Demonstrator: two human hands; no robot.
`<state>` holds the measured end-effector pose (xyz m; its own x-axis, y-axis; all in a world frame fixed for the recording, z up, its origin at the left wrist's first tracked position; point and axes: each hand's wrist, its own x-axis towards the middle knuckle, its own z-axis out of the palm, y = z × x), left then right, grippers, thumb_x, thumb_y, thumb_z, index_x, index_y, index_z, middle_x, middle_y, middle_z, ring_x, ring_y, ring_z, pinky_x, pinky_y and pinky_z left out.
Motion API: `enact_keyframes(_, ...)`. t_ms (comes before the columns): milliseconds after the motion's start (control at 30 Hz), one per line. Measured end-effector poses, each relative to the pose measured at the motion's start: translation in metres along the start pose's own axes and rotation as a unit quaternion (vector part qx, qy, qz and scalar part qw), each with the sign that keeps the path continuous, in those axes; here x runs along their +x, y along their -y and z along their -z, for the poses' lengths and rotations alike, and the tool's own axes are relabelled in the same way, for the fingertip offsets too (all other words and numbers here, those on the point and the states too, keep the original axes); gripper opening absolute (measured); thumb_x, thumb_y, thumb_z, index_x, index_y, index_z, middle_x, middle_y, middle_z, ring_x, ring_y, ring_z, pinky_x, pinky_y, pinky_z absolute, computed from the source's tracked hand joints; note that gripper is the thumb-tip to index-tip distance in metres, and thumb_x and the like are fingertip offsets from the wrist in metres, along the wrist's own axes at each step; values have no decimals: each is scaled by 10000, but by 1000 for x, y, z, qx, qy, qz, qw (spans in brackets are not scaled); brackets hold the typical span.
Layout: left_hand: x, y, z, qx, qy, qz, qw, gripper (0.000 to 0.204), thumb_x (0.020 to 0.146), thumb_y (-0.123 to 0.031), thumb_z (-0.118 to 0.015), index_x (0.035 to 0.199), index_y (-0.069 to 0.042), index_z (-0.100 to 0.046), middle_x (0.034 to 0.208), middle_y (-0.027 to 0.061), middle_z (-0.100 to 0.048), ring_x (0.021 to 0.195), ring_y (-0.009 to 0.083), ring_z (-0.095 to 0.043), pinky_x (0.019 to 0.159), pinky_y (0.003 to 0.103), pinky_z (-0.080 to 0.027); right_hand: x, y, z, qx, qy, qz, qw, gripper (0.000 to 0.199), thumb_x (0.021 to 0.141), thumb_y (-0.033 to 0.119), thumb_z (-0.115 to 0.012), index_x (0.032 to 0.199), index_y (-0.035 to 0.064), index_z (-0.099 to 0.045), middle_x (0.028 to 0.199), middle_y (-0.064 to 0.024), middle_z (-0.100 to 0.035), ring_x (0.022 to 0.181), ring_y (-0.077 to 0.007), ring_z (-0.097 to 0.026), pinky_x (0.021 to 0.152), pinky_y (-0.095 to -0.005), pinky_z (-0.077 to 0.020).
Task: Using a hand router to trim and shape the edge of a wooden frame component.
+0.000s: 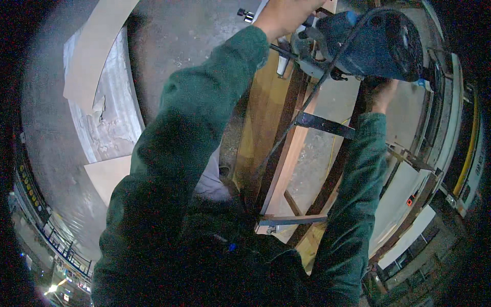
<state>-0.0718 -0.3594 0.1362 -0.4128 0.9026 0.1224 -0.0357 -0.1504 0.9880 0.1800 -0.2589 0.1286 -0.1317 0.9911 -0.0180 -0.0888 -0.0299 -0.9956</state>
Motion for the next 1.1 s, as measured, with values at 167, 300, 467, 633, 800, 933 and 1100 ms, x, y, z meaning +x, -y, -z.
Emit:
enact_keyframes(167,-12,-7,-11,-8,-45,9,999,460,821,-418,-518,784,38,-558,669,177,-561,630,295,-541,592,369,-402,14,1,13,-31,-13,-17,999,466,896,356,-400,1249,52,-398,1230,-96,-446,1070,-266,-473,867,-406,-426)
enact_keyframes(300,-20,-15,-24,-13,-53,32,998,462,821,-434,-515,822,25,-565,722,193,-576,674,329,-545,616,381,-407,10,6,7,-18,-5,-35,999,481,900,356,-390,1272,53,-363,1260,-107,-415,1115,-287,-438,899,-428,-409)
enact_keyframes(467,-19,-5,-22,-15,-53,4,998,462,820,-441,-514,863,17,-561,750,185,-574,701,314,-548,630,381,-408,13,10,8,-30,2,-48,998,515,899,388,-387,1285,50,-341,1265,-111,-409,1121,-299,-429,924,-437,-394)
enact_keyframes(633,-21,-6,-22,11,-37,25,999,436,823,-415,-528,829,21,-546,686,139,-543,647,271,-518,611,359,-403,15,8,14,1,-6,-36,999,501,857,334,-483,1256,45,-389,1252,-108,-439,1089,-286,-457,897,-419,-398)
enact_keyframes(800,-27,-3,-26,-118,-16,22,993,393,830,-386,-542,838,7,-539,704,92,-550,654,241,-518,647,354,-419,1,10,17,-8,24,-70,997,566,886,445,-403,1290,55,-339,1264,-118,-410,1111,-297,-442,912,-421,-414)
enact_keyframes(933,-45,18,-29,45,-73,-24,996,466,798,-449,-550,812,17,-565,603,23,-484,587,100,-420,541,265,-380,-15,7,22,-125,40,20,991,553,891,444,-397,1301,79,-335,1285,-103,-398,1154,-275,-408,959,-424,-368)
enact_keyframes(1100,-71,7,-39,11,-31,13,999,474,805,-449,-545,812,24,-565,603,25,-498,585,110,-438,551,271,-387,-11,-26,99,-101,19,-29,994,600,864,461,-442,1316,87,-316,1309,-111,-375,1178,-287,-383,975,-436,-345)
